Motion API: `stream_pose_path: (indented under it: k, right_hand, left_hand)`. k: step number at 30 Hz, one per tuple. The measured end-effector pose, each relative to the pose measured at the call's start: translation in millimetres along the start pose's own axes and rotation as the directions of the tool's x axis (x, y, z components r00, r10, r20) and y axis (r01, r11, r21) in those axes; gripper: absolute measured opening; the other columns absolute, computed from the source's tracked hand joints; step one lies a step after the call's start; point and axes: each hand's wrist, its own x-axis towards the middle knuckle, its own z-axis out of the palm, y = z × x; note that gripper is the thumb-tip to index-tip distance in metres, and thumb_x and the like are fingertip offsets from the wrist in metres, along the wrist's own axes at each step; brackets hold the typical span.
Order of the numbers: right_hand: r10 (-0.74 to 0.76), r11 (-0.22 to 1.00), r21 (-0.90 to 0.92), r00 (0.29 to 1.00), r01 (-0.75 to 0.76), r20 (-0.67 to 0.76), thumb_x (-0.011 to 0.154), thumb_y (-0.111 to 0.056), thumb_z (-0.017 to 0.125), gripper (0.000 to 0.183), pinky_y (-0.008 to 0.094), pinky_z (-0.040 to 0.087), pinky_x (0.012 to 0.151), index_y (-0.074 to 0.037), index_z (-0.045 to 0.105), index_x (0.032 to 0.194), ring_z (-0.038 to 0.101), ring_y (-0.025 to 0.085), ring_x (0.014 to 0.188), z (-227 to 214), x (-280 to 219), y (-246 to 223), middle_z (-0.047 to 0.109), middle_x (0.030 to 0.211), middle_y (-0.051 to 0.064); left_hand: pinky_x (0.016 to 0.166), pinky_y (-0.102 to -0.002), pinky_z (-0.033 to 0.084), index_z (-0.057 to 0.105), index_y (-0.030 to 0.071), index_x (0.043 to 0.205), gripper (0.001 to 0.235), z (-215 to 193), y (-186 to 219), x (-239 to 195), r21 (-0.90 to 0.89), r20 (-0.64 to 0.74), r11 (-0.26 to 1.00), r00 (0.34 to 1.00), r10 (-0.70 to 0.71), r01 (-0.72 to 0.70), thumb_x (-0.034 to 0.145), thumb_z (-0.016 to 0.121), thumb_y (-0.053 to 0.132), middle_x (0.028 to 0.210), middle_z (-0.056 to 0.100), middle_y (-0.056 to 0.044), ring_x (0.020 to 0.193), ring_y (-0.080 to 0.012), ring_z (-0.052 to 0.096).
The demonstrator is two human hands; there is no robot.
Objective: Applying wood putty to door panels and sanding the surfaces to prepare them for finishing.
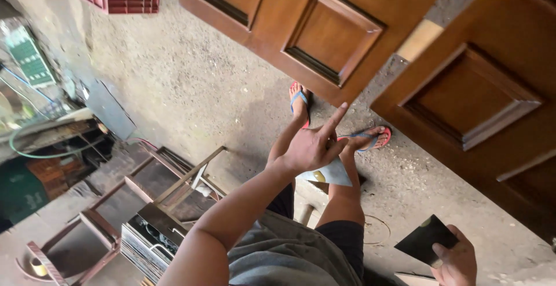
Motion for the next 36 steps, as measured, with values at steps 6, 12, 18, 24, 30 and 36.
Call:
stream_pose_path:
  k: [6,12,18,24,30,36]
  right_hand:
    - [-0.095,0.993,-0.065,0.994,0.099,0.055,0.072,0.009,0.071,0.063,0.060,0.053,0.080,-0.006,0.059,0.132,0.067,0.034,0.095,76.4,1.4,1.8,0.066,0.109,0.019]
    - [-0.108,0.993,-0.028,0.966,0.118,0.237,0.070,0.006,0.080,0.047,0.053,0.058,0.076,-0.004,0.063,0.113,0.070,0.035,0.087,173.8,-0.8,-8.2,0.069,0.098,0.018]
    - [-0.164,0.986,0.058,0.950,0.154,0.264,0.072,0.007,0.081,0.058,0.057,0.058,0.076,-0.005,0.068,0.127,0.072,0.036,0.096,232.0,-9.7,-10.2,0.073,0.111,0.018]
    - [-0.333,0.942,0.130,0.810,0.310,0.484,0.086,-0.001,0.078,0.049,0.042,0.060,0.078,0.000,0.061,0.131,0.072,0.032,0.098,321.1,-28.9,-46.1,0.072,0.112,0.019]
    - [-0.451,0.891,0.257,0.793,0.375,0.409,0.079,-0.003,0.084,0.063,0.052,0.063,0.078,0.003,0.059,0.136,0.076,0.038,0.090,335.8,-31.1,-101.4,0.073,0.105,0.024]
    - [-0.477,0.879,0.194,0.789,0.436,0.388,0.083,-0.006,0.077,0.049,0.052,0.064,0.079,-0.002,0.062,0.130,0.074,0.037,0.091,310.1,-1.0,-216.3,0.072,0.109,0.022]
  left_hand:
    - [0.125,-0.038,0.032,0.018,0.008,0.163,0.077,-61.1,-45.1,-0.2,0.015,-0.028,1.000,0.999,-0.016,0.016,0.105,0.060,0.039,0.075,0.076,0.002,0.075,-0.0268,0.075]
    - [0.057,-0.040,0.059,0.016,0.028,0.164,0.088,-83.6,-110.8,-9.2,-0.209,0.101,0.914,0.937,-0.333,0.347,0.095,0.068,0.042,0.089,0.070,0.007,0.062,-0.0273,0.071]
    - [0.064,-0.045,0.058,0.014,0.029,0.164,0.089,-130.1,-156.8,-4.6,-0.204,0.172,0.894,0.914,-0.368,0.399,0.093,0.066,0.044,0.091,0.070,0.006,0.072,-0.0335,0.073]
    - [0.059,-0.043,0.054,0.027,0.025,0.161,0.074,-173.3,-167.7,13.8,-0.275,0.135,0.924,0.962,-0.235,0.265,0.098,0.062,0.042,0.087,0.065,-0.001,0.065,-0.0293,0.068]
    - [0.057,-0.042,0.048,0.041,0.015,0.155,0.066,-188.3,-153.4,50.8,-0.357,0.101,0.893,0.962,-0.255,0.274,0.098,0.064,0.039,0.074,0.050,-0.003,0.059,-0.0265,0.061]
    - [0.054,-0.040,0.047,0.046,0.014,0.152,0.061,-178.5,-107.9,99.5,-0.368,0.020,0.857,0.925,-0.380,0.360,0.098,0.065,0.037,0.062,0.050,-0.004,0.053,-0.0242,0.058]
